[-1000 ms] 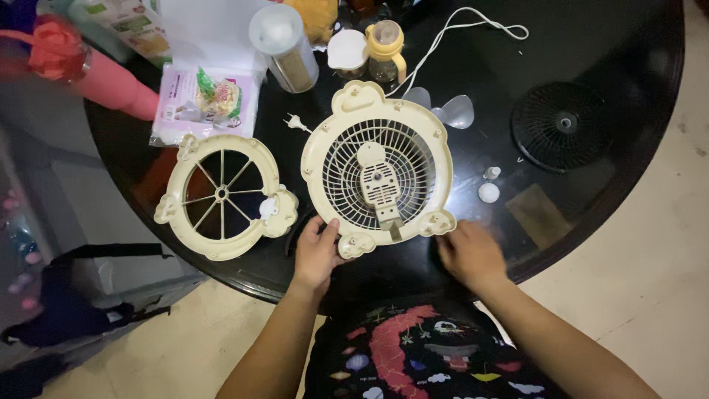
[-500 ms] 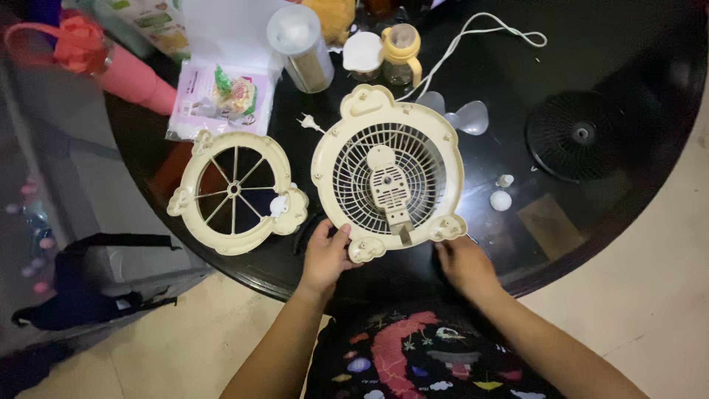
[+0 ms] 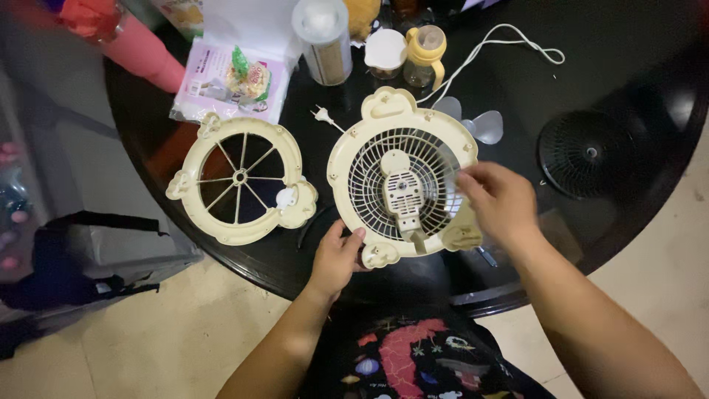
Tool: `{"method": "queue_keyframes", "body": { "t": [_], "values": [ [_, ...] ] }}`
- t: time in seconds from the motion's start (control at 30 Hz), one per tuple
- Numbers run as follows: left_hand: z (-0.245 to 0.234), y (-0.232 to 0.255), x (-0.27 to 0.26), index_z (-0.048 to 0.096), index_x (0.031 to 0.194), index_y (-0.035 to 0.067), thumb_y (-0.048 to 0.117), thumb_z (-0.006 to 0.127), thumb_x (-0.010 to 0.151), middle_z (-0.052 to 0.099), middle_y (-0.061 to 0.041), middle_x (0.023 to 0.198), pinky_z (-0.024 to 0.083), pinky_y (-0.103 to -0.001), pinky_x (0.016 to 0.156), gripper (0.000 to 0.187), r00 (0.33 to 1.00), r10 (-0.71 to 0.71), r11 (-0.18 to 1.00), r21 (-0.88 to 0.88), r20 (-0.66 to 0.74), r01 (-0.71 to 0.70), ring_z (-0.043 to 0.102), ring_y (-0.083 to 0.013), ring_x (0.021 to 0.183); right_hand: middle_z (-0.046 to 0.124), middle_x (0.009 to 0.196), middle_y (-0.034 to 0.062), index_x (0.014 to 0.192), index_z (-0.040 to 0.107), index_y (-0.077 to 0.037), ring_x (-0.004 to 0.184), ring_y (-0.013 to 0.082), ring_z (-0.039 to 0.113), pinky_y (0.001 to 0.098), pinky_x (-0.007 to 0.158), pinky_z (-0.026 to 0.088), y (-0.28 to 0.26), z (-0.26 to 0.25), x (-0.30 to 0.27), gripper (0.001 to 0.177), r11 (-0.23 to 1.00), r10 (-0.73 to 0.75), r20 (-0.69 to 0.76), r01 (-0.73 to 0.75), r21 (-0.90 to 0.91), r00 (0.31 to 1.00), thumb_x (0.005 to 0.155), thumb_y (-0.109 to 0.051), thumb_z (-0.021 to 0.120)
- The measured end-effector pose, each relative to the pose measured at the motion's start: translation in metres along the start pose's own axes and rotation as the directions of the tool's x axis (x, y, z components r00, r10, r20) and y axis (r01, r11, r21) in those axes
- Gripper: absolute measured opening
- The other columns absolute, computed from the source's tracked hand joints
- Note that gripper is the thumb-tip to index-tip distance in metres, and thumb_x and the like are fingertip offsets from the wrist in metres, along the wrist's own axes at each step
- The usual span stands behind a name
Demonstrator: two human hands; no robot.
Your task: The person reassembles a small electric fan on a table. They attach the fan blades to the motor, place the front grille over the blades, and secure the assembly with screws. The fan is fully reassembled by the end of the clip.
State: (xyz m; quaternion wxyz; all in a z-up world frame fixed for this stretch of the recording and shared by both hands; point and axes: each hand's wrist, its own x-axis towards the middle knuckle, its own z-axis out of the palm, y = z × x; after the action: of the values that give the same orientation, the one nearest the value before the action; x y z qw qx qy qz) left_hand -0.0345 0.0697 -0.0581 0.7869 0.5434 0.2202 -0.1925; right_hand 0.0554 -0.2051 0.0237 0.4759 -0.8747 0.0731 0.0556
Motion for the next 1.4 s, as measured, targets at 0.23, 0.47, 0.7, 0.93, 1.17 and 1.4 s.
{"method": "queue_keyframes", "body": {
  "t": [0.23, 0.47, 0.7, 0.93, 1.17, 1.4],
  "values": [
    [-0.002, -0.006, 0.001, 0.058, 0.129, 0.005, 0.019, 0.061, 0.099, 0.075, -0.012, 0.093, 0.061, -0.032, 0.055, 0.034, 0.999, 0.000, 1.000, 0.029, -0.045, 0.001, 0.073, -0.0177, 0.071, 0.074, 0.100, 0.0182, 0.104, 0.077, -0.008, 0.093, 0.0390, 0.069, 0.0484, 0.083, 0.053, -0.025, 0.076, 0.083, 0.020, 0.809, -0.242, 0.285, 0.355, -0.469, 0.928, 0.093, -0.022, 0.068],
    [-0.004, -0.008, -0.001, 0.059, 0.128, 0.003, 0.019, 0.064, 0.098, 0.076, -0.011, 0.093, 0.061, -0.031, 0.057, 0.035, 0.998, 0.068, 0.998, -0.002, -0.009, -0.069, 0.072, -0.0138, 0.073, 0.072, 0.105, 0.0173, 0.106, 0.076, -0.010, 0.100, 0.0368, 0.067, 0.0481, 0.088, 0.052, -0.012, 0.105, 0.106, 0.022, 0.637, -0.314, 0.394, 0.499, -0.587, 0.864, 0.096, -0.025, 0.063],
    [-0.004, -0.001, -0.003, 0.059, 0.129, 0.003, 0.019, 0.064, 0.098, 0.076, -0.011, 0.090, 0.060, -0.031, 0.057, 0.036, 0.998, 0.056, 0.998, 0.008, -0.004, -0.056, 0.072, -0.0140, 0.072, 0.074, 0.105, 0.0123, 0.107, 0.075, -0.011, 0.097, 0.0338, 0.069, 0.0460, 0.084, 0.054, -0.015, 0.104, 0.102, 0.024, 0.611, -0.292, 0.429, 0.512, -0.604, 0.855, 0.098, -0.027, 0.061],
    [-0.005, 0.003, -0.002, 0.059, 0.130, 0.004, 0.019, 0.063, 0.098, 0.076, -0.011, 0.093, 0.060, -0.030, 0.057, 0.035, 1.000, 0.020, 0.999, 0.039, 0.002, -0.020, 0.072, -0.0144, 0.074, 0.074, 0.109, 0.0097, 0.111, 0.075, -0.012, 0.095, 0.0329, 0.070, 0.0449, 0.082, 0.055, -0.010, 0.102, 0.098, 0.024, 0.637, -0.361, 0.382, 0.524, -0.565, 0.851, 0.098, -0.026, 0.061],
    [-0.006, 0.003, 0.000, 0.057, 0.131, 0.006, 0.019, 0.061, 0.099, 0.075, -0.010, 0.094, 0.062, -0.030, 0.059, 0.035, 1.000, -0.017, 1.000, 0.006, 0.002, 0.017, 0.072, -0.0144, 0.075, 0.075, 0.102, 0.0100, 0.102, 0.079, -0.012, 0.091, 0.0343, 0.071, 0.0458, 0.081, 0.055, -0.013, 0.094, 0.094, 0.022, 0.658, -0.339, 0.424, 0.534, -0.531, 0.840, 0.095, -0.026, 0.064],
    [-0.007, 0.000, 0.003, 0.058, 0.130, 0.002, 0.018, 0.062, 0.099, 0.074, -0.011, 0.094, 0.062, -0.031, 0.060, 0.035, 0.998, -0.055, 0.998, 0.019, -0.022, 0.056, 0.073, -0.0167, 0.075, 0.076, 0.098, 0.0155, 0.115, 0.077, -0.013, 0.089, 0.0349, 0.071, 0.0452, 0.083, 0.055, -0.025, 0.087, 0.086, 0.027, 0.823, -0.175, 0.360, 0.337, -0.457, 0.916, 0.093, -0.023, 0.064]
  ]
}}
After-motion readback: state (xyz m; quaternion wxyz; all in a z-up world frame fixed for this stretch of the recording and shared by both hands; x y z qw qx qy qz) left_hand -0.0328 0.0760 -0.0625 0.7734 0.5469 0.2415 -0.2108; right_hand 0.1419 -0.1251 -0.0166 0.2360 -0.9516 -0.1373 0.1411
